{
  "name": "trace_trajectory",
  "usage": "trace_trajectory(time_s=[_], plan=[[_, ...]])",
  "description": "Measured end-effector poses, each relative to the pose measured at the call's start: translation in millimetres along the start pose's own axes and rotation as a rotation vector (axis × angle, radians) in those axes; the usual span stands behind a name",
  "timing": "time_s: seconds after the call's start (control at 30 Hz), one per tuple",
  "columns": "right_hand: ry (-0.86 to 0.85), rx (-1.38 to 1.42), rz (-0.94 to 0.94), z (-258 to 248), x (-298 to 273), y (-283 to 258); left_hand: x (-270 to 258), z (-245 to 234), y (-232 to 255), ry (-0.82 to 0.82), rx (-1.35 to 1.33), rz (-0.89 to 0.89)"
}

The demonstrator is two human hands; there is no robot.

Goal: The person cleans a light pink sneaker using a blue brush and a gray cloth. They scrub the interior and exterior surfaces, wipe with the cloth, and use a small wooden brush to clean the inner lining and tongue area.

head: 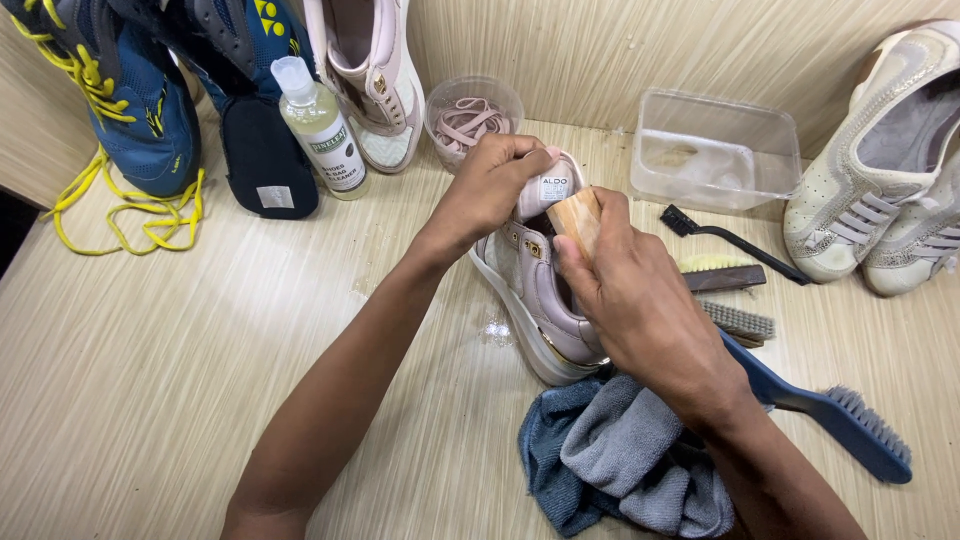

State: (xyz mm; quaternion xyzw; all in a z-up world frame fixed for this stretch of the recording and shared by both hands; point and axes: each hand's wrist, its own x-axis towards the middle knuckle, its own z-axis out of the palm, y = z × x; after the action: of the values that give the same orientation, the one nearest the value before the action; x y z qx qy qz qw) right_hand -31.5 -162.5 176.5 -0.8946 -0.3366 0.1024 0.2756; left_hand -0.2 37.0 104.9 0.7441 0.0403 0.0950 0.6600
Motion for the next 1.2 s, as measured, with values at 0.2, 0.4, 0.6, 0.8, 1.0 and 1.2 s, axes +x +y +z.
trace_trajectory(time_s=[0.2, 0.4, 0.6, 0.8, 1.0, 1.2], plan=[[0.01, 0.103, 0.114, -9.1, 10.4, 2.9, 9.2, -11.8, -19.7, 0.027, -0.397, -0.325], [0.003, 0.112, 0.181, -6.8, 17.9, 12.7, -1.4, -3.4, 5.3, -0.169, 0.016, 0.291], [0.022, 0.123, 0.285, -11.3, 19.3, 17.1, -0.9, 4.0, 0.2, -0.008, 0.068, 0.17], [0.269, 0.11, 0.193, 6.7, 23.4, 18.7, -2.7, 5.7, 4.1, 0.012, -0.141, -0.053], [0.142, 0.101, 0.3, -4.6, 22.6, -19.7, -6.6, 5.6, 8.6, 0.006, -0.322, -0.166], [0.013, -0.121, 0.246, -21.7, 46.4, -33.0, -6.7, 5.7, 15.4, 0.034, -0.352, -0.326]])
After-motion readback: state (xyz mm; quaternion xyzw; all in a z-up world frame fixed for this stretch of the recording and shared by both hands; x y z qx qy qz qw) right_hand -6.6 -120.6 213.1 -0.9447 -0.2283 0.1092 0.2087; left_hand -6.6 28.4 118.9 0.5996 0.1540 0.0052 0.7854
